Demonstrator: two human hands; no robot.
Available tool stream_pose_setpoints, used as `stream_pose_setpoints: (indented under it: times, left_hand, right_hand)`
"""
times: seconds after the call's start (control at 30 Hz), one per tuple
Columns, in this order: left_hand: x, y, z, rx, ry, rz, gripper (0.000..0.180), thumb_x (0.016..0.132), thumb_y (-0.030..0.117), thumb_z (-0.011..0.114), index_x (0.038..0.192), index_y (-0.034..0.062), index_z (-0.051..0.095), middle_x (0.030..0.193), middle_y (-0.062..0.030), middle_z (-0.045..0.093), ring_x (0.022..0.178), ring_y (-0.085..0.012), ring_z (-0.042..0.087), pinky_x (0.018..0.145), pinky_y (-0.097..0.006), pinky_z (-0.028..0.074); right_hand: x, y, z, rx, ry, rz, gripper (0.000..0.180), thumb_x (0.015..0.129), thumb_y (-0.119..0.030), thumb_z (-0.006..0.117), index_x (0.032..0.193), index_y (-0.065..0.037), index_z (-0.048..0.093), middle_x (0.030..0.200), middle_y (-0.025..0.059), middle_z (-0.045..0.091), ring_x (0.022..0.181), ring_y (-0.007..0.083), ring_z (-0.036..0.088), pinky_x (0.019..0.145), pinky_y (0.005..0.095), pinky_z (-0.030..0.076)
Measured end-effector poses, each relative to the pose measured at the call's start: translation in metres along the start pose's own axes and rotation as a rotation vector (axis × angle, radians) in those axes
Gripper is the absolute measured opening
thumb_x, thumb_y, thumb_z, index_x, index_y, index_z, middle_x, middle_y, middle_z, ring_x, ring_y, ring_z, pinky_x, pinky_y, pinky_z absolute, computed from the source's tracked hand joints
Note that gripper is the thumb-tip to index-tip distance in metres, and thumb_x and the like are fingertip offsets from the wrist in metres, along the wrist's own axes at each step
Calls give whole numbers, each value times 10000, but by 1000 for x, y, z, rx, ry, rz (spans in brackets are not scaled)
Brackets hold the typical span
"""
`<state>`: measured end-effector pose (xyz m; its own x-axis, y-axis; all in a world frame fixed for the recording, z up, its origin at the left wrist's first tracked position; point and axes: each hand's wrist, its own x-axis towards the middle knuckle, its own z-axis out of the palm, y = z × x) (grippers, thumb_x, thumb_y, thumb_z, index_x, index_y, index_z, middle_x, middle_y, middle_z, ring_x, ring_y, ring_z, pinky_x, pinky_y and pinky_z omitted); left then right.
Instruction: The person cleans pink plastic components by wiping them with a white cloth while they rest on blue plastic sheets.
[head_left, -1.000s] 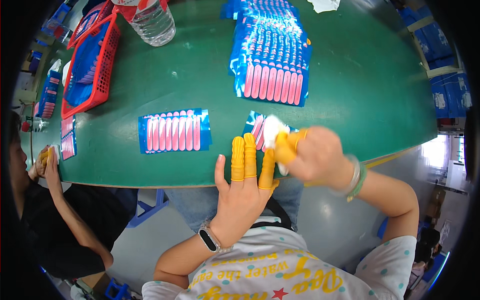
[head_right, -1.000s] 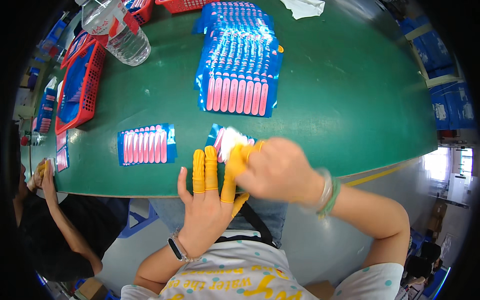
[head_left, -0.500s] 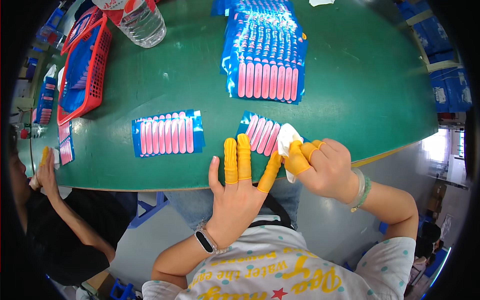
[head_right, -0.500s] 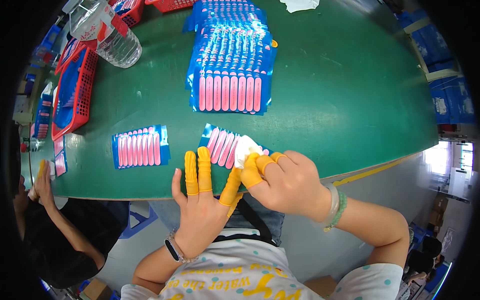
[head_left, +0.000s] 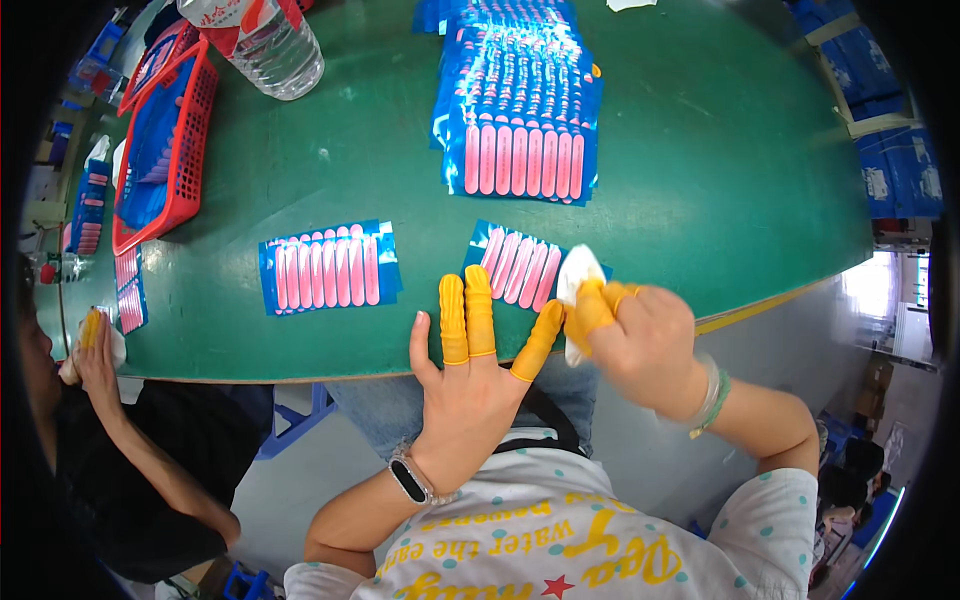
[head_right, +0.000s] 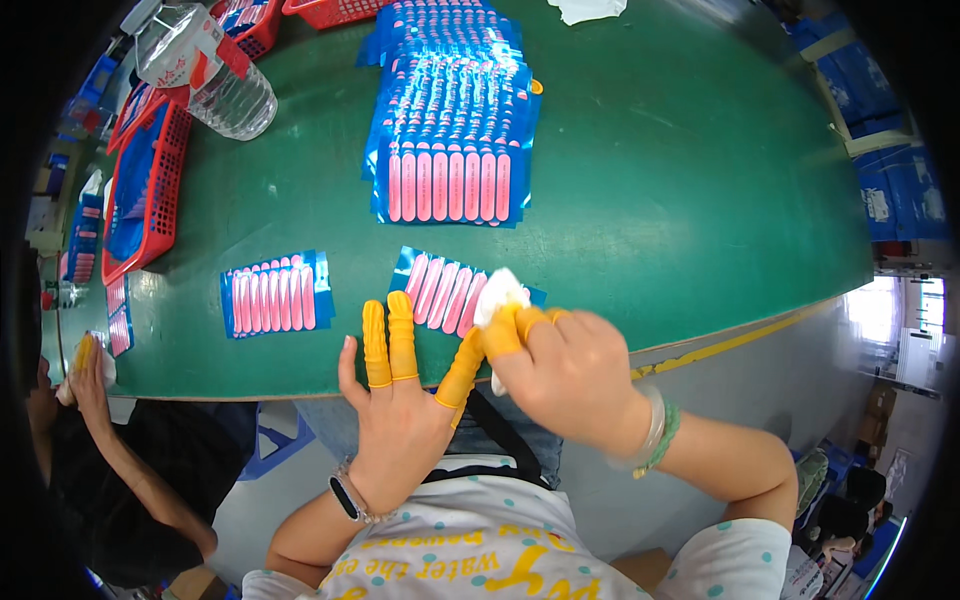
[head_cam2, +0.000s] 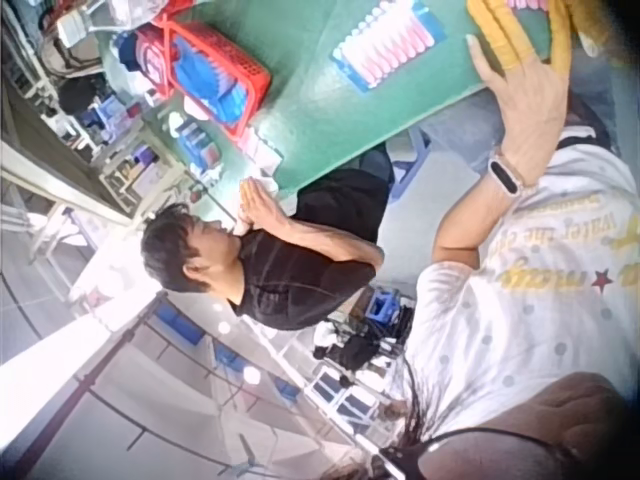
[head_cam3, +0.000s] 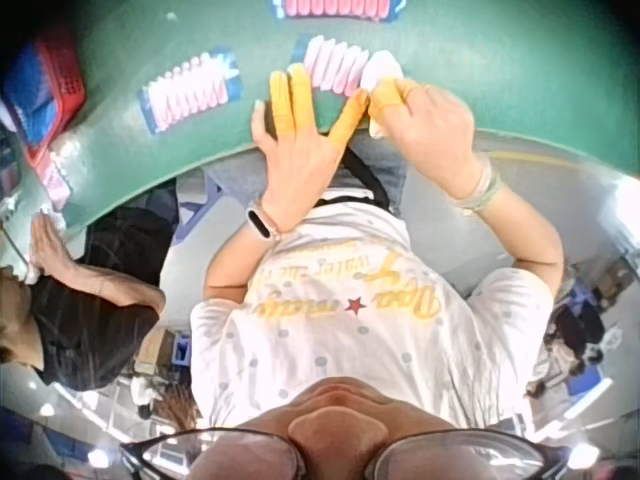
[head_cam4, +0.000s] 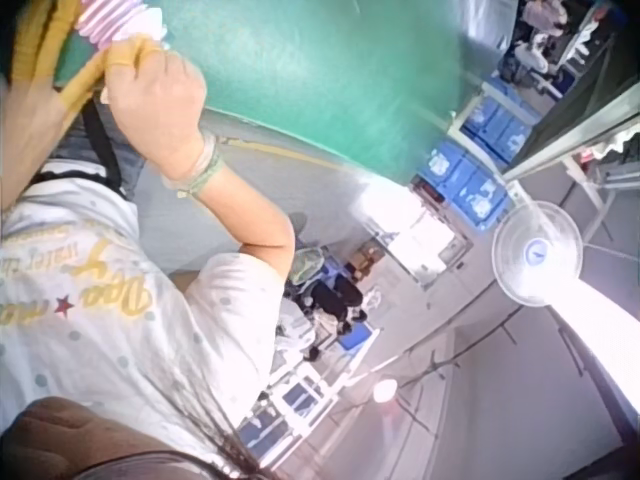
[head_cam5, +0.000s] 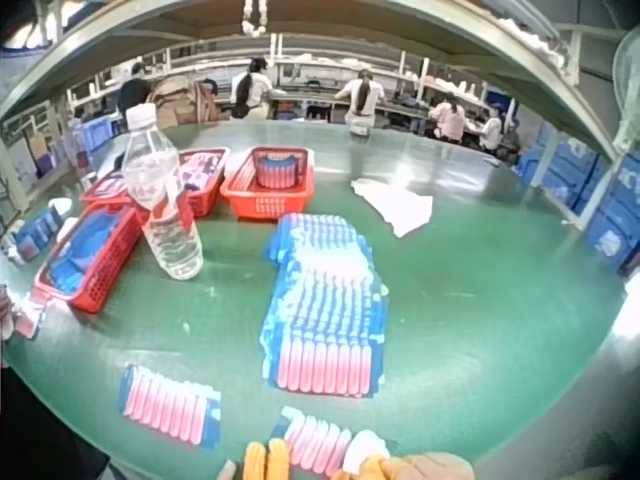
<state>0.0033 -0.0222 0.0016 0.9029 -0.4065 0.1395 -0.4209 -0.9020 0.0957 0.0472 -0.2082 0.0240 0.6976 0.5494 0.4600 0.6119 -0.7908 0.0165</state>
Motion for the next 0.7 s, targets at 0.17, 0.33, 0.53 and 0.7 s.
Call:
stream_pose_setpoints:
  times: [0.17, 0.33, 0.53, 0.7]
  left_hand:
    - [0, 2, 0, -13, 22, 8, 547, 912, 172, 517, 1428, 346, 467, 1443, -328, 404, 1319, -420, 439, 1065, -601, 247]
    - [1, 2, 2, -11, 38, -18, 533, 910, 182, 530, 1414, 352, 492, 1444, -327, 402, 1320, -424, 432, 1069, -584, 240]
    - [-3, 1, -1, -256, 81, -122, 523, 848, 410, 697, 1348, 316, 574, 1487, -309, 318, 1382, -466, 285, 1061, -576, 195]
    - [-25, -27, -22, -243, 136, -232, 570, 862, 558, 638, 1298, 192, 617, 1478, -210, 363, 1393, -470, 231, 1061, -580, 188]
  right_hand:
    - [-3, 28, 0, 48, -109, 250, 241, 690, -149, 775, 836, -48, 612, 636, 90, 527, 541, 282, 552, 481, 390, 424]
    - [-13, -4, -10, 75, -146, 281, 244, 731, -170, 794, 814, -61, 592, 637, 96, 534, 531, 277, 552, 472, 382, 417]
    - [-11, -17, -25, 443, -255, 470, 247, 775, -149, 788, 855, -22, 592, 626, 78, 587, 517, 207, 595, 458, 329, 435]
    - [-18, 0, -22, 840, -61, 766, 212, 863, -125, 752, 865, -7, 576, 655, 10, 586, 557, 58, 520, 484, 233, 382]
